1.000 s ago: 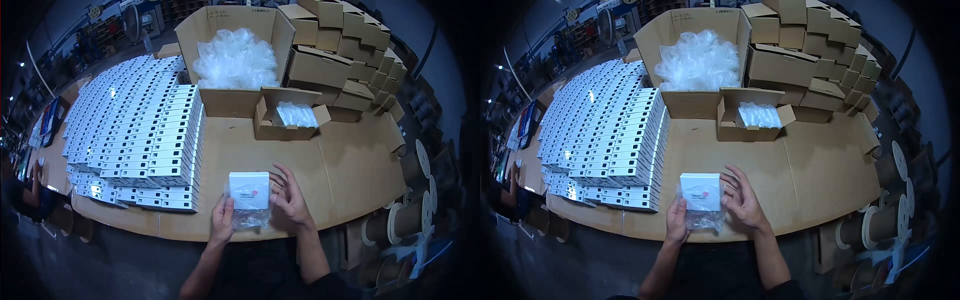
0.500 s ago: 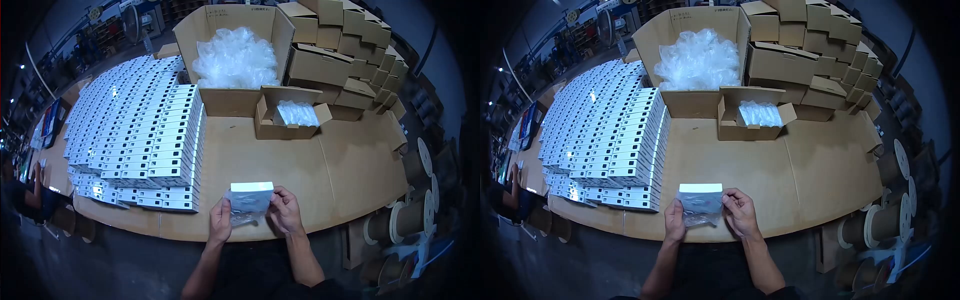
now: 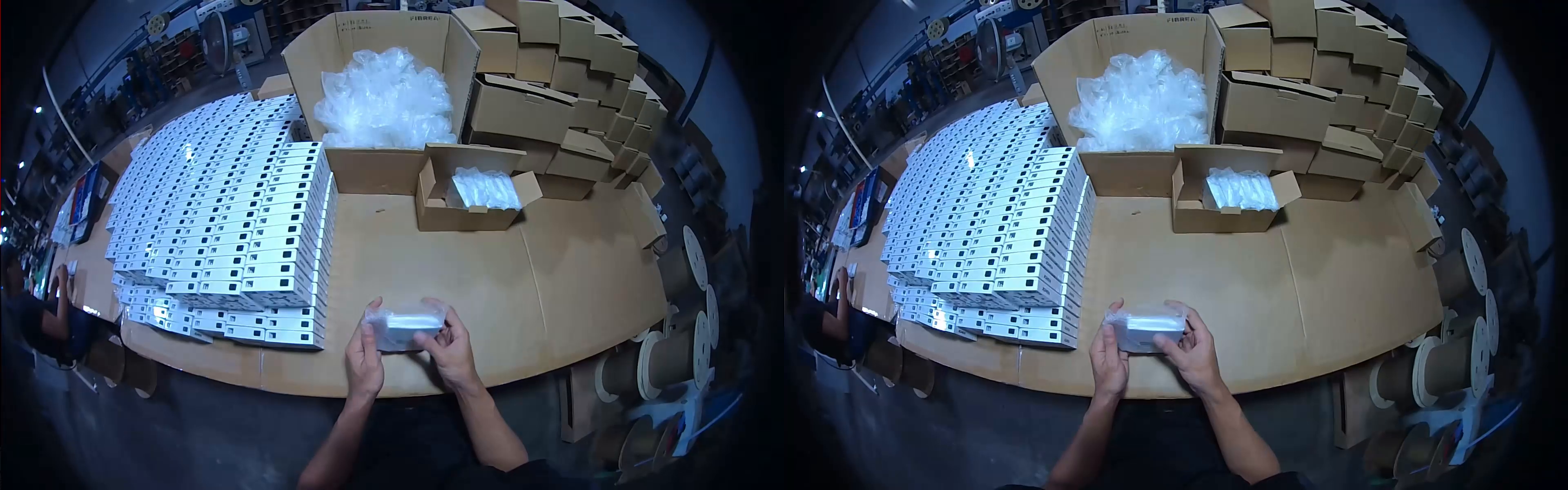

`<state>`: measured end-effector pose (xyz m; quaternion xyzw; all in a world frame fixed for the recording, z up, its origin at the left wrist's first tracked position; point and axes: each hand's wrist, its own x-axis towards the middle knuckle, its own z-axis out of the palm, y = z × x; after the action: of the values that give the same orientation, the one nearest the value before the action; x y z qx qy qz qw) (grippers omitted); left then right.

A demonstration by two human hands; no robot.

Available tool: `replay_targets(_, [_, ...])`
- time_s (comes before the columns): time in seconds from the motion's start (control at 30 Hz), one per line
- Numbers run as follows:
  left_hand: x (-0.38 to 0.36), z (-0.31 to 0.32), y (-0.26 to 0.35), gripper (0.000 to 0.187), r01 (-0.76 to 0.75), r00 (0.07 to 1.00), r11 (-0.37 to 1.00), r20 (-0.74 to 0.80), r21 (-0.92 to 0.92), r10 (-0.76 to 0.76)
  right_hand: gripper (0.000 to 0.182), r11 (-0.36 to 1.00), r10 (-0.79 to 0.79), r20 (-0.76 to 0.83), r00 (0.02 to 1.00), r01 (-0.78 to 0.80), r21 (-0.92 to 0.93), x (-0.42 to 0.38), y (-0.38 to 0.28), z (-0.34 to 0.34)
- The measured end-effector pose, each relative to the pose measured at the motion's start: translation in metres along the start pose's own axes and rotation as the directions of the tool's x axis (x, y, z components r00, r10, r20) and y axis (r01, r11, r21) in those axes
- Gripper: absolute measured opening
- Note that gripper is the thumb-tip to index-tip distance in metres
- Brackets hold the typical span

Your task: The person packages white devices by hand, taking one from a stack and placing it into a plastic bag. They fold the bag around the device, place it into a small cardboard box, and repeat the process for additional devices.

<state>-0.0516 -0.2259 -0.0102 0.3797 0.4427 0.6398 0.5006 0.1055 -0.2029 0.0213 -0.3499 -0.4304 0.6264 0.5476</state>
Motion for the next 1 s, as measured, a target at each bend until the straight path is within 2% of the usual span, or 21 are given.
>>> replay_targets(0.03, [-0.002,0.002,-0.001,0.054,-0.01,1.0,1.0,-0.028,0.01,0.01,0.044,0.998,0.068,-0.04,0.997,-0.068,0.007,0.0,0.01,-0.006])
replay_targets(0.1, [-0.004,0.011,0.009,0.053,-0.035,0.995,0.999,-0.09,0.035,0.038,0.036,1.0,0.014,-0.086,0.996,-0.012,0.022,0.001,0.01,-0.007])
replay_targets(0.17, [-0.005,0.015,0.01,0.054,-0.086,0.993,0.99,-0.073,0.11,0.094,0.023,0.999,-0.01,-0.119,0.993,0.014,0.032,0.005,0.007,-0.006])
replay_targets(0.2, [-0.007,0.018,0.01,0.055,-0.108,0.991,0.983,-0.062,0.147,0.118,0.021,0.998,-0.06,-0.083,0.995,0.057,-0.038,0.004,0.005,-0.004])
replay_targets(0.23, [-0.008,0.024,0.011,0.052,-0.07,0.992,0.997,-0.099,0.036,0.073,0.02,0.989,-0.109,-0.042,0.993,0.103,-0.107,0.005,0.001,-0.002])
replay_targets(0.27, [-0.008,0.025,0.012,0.05,-0.046,0.996,0.997,-0.072,0.069,0.051,0.018,0.973,-0.154,0.003,0.988,0.152,-0.174,0.005,-0.001,0.0])
replay_targets(0.33, [-0.007,0.028,0.016,0.044,0.0,1.0,0.991,-0.02,0.136,0.002,0.018,0.97,-0.103,0.057,0.993,0.113,-0.215,0.005,-0.003,0.001])
replay_targets(0.37, [-0.005,0.029,0.019,0.03,0.033,0.998,0.997,-0.054,0.076,-0.029,0.019,0.967,-0.076,0.084,0.994,0.094,-0.238,0.004,-0.004,0.001])
replay_targets(0.43, [-0.001,0.026,0.02,0.024,-0.058,0.996,0.985,-0.061,0.16,0.068,0.026,0.96,-0.074,0.128,0.989,0.106,-0.258,0.005,-0.003,-0.002])
replay_targets(0.47, [0.001,0.024,0.02,0.022,-0.101,0.992,0.974,-0.059,0.203,0.115,0.025,0.951,-0.072,0.108,0.992,0.101,-0.293,0.005,-0.004,-0.002])
replay_targets(0.5, [0.003,0.027,0.018,0.022,-0.104,0.985,0.983,-0.119,0.149,0.122,0.025,0.941,-0.068,0.087,0.994,0.093,-0.326,0.004,-0.007,-0.001])
replay_targets(0.53, [0.002,0.025,0.017,0.023,-0.071,0.989,0.979,-0.111,0.189,0.093,0.025,0.93,-0.065,0.068,0.996,0.085,-0.359,0.004,-0.009,0.0])
replay_targets(0.6, [0.002,0.02,0.018,0.023,-0.009,0.994,0.963,-0.099,0.268,0.037,0.026,0.955,0.033,-0.038,0.999,-0.042,-0.295,0.003,-0.011,0.004])
replay_targets(0.63, [0.003,0.023,0.019,0.024,0.012,0.991,0.976,-0.131,0.217,0.017,0.026,0.96,0.083,-0.088,0.993,-0.103,-0.259,0.004,-0.014,0.007])
replay_targets(0.73, [0.007,0.023,0.019,0.026,0.042,0.986,0.987,-0.169,0.153,-0.016,0.024,0.976,-0.208,-0.15,0.966,0.196,-0.095,0.0,-0.021,0.024])
replay_targets(0.8, [0.011,0.021,0.021,0.029,0.074,0.983,0.992,-0.176,0.098,-0.056,0.03,0.795,-0.355,0.229,0.906,0.421,-0.436,0.004,-0.023,0.003])
replay_targets(0.87, [0.012,0.02,0.021,0.031,0.091,0.983,0.994,-0.166,0.052,-0.081,0.037,0.662,-0.3,0.392,0.87,0.486,-0.571,0.004,-0.019,-0.008])
replay_targets(0.97, [0.015,0.015,0.013,0.035,0.111,0.986,0.994,-0.129,0.024,-0.107,0.042,0.697,-0.132,0.295,0.946,0.301,-0.651,0.002,-0.022,-0.011])
replay_targets(1.0, [0.014,0.014,0.014,0.037,0.129,0.984,0.992,-0.123,-0.004,-0.129,0.042,0.68,-0.161,0.319,0.934,0.34,-0.65,0.004,-0.024,-0.011])
